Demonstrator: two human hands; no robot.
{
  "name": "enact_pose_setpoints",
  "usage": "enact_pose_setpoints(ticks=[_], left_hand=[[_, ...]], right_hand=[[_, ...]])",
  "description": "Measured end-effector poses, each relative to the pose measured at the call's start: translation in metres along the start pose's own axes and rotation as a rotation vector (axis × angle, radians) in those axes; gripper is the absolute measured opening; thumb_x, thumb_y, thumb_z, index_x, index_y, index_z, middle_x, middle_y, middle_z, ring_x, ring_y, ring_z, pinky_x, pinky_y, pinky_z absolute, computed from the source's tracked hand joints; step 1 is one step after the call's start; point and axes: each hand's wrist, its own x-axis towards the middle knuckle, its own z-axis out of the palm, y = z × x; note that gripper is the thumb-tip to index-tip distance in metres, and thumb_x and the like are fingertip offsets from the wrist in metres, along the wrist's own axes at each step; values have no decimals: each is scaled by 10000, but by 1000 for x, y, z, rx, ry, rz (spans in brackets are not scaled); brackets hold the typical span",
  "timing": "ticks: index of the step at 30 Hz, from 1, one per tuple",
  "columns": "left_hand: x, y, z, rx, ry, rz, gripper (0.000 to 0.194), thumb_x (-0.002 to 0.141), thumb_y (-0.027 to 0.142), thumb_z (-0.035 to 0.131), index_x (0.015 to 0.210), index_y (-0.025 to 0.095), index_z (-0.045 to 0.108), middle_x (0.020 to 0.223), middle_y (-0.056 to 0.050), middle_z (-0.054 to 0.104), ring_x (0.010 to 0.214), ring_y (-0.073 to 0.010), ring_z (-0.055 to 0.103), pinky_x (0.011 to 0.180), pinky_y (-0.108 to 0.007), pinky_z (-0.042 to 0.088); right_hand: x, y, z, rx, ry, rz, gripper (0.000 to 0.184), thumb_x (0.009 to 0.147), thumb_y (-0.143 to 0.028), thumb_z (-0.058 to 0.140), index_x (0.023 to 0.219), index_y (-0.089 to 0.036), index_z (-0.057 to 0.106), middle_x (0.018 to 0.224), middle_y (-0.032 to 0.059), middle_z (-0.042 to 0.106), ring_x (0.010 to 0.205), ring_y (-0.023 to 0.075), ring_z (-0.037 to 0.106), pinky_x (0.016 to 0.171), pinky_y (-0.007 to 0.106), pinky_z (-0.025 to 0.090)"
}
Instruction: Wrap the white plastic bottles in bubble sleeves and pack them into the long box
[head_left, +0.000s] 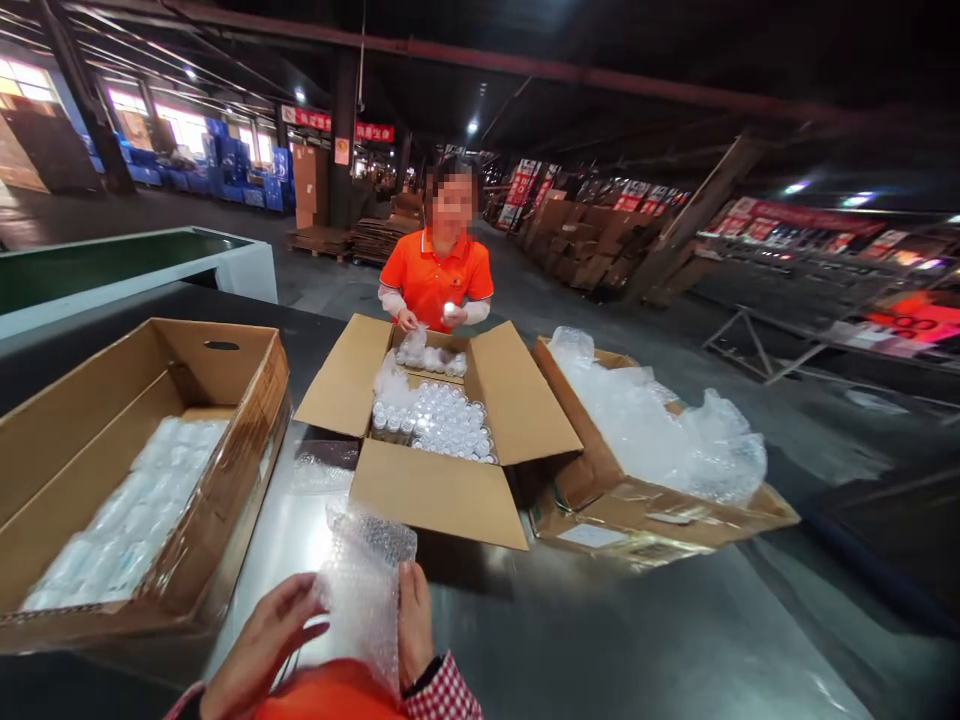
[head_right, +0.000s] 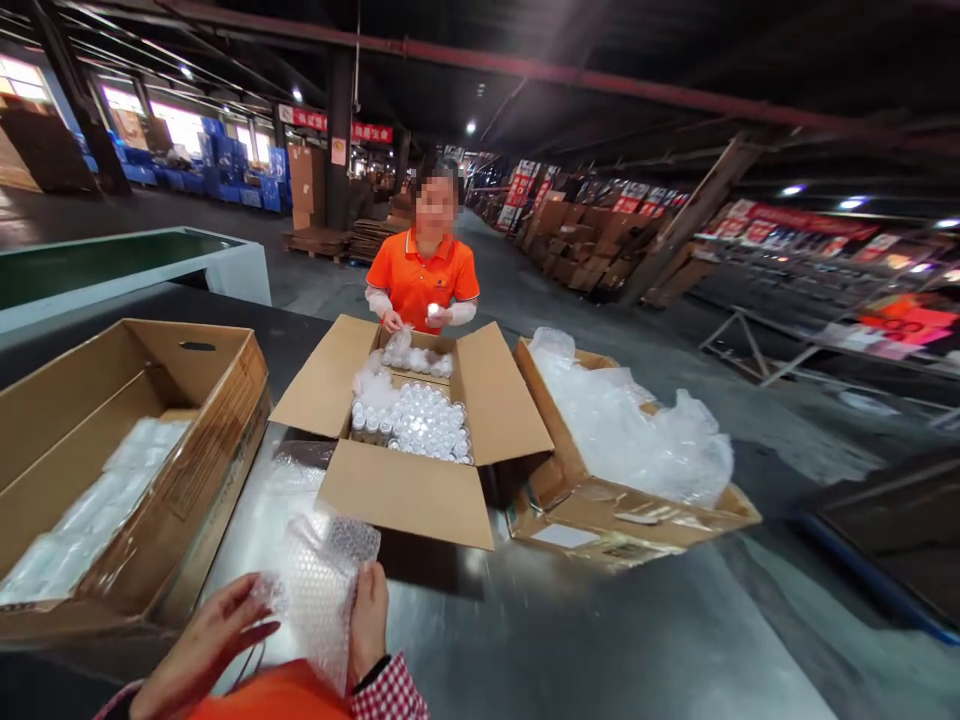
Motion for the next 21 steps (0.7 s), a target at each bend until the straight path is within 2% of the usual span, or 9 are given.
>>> enact_pose_setpoints(ticks=[2, 5, 7, 10, 13, 15, 18, 19, 21], left_hand=[[-3, 5, 4, -9, -53, 35, 584, 674, 551, 732, 1147, 242, 584, 1198, -94, 585, 1126, -267, 543, 906, -352, 488], [-6, 13, 6, 55, -92, 68, 675, 636, 544, 761, 1207, 262, 539, 1221, -94, 574, 1114, -263, 550, 892, -347, 492], [-6, 15, 5, 125, 6, 94, 675, 578, 545, 791, 1121, 211, 570, 1048, -98, 637, 969, -261, 612, 824, -343, 514], [-2, 13, 2, 191, 238, 162, 620, 528, 597, 774, 947, 177, 593, 779, -50, 639, 723, -237, 631, 666, -323, 525], [2, 10, 3, 296, 344, 275, 533, 552, 575, 758, 888, 207, 569, 623, 23, 549, 554, -183, 567, 535, -272, 468], [4, 9, 8, 377, 307, 337, 479, 607, 538, 741, 913, 229, 539, 593, 53, 486, 519, -158, 527, 515, -250, 438], [3, 12, 18, 502, 205, 394, 398, 705, 503, 682, 964, 247, 522, 614, 55, 478, 532, -153, 515, 534, -241, 415], [3, 15, 20, 552, 184, 411, 360, 736, 496, 658, 967, 249, 535, 612, 51, 480, 539, -155, 511, 544, -240, 407], [4, 18, 19, 671, 144, 430, 313, 763, 493, 636, 952, 249, 587, 599, 39, 493, 549, -162, 502, 562, -246, 392]], right_hand=[[-5, 0, 6, -51, 131, 8, 564, 753, -761, 417, 827, -216, 546, 862, 61, 590, 831, 209, 543, 730, 322, 467], [-8, -4, 12, -106, 158, 8, 556, 730, -777, 415, 736, -226, 488, 711, 28, 529, 660, 174, 494, 602, 294, 443], [-7, -4, 11, -121, 129, 14, 547, 718, -776, 421, 723, -231, 472, 662, 18, 509, 618, 171, 482, 556, 289, 424], [-5, -2, 2, -183, 30, 74, 552, 657, -760, 500, 768, -219, 498, 656, 21, 511, 575, 177, 482, 517, 304, 415], [-10, -18, -3, -267, 29, 50, 560, 647, -648, 606, 950, -182, 538, 825, 67, 571, 634, 182, 513, 598, 333, 455], [-19, -40, 2, -272, -106, -84, 506, 693, -522, 653, 1056, -185, 547, 944, 77, 586, 737, 182, 540, 709, 329, 468], [-29, -72, 20, -265, -548, -245, 380, 709, -382, 709, 1030, -202, 615, 909, 38, 618, 779, 164, 560, 722, 279, 454], [-29, -79, 26, -252, -630, -242, 301, 725, -370, 700, 963, -195, 645, 842, 23, 621, 732, 149, 562, 687, 265, 449], [-20, -86, 30, -181, -647, -162, 222, 763, -384, 657, 823, -170, 668, 708, -2, 591, 605, 113, 539, 601, 241, 434]])
